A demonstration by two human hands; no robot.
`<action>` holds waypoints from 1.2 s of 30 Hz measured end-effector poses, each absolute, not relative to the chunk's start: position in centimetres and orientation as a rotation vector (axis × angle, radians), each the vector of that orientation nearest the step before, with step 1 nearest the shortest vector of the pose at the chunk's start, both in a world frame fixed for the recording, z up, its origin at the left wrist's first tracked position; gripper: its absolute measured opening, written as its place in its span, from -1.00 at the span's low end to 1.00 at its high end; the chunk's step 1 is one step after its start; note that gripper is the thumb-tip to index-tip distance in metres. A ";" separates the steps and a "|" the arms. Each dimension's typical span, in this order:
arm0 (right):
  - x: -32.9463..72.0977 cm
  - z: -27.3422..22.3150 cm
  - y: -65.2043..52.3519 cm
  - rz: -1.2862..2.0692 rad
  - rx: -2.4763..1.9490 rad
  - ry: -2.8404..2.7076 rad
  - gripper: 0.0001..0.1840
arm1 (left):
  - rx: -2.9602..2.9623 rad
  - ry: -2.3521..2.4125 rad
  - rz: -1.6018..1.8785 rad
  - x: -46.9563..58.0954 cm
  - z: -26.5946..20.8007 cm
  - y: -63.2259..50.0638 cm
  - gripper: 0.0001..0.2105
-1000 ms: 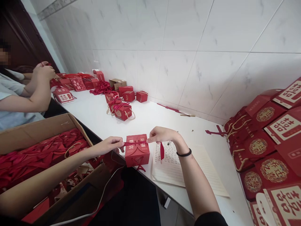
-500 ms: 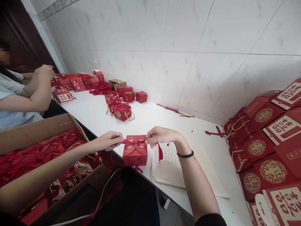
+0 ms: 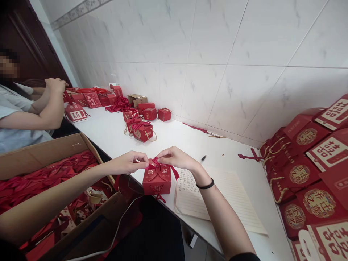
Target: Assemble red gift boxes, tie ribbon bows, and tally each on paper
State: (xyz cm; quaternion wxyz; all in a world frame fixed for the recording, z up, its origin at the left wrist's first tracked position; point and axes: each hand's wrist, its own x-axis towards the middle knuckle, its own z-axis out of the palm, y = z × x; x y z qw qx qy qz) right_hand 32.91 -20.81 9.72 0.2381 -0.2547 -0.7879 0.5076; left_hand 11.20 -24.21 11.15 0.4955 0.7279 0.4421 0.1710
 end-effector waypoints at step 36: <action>31.6 8.9 -21.3 1.287 -0.777 -2.152 -0.88 | 2.538 0.942 0.470 12.9 14.1 -21.7 -0.90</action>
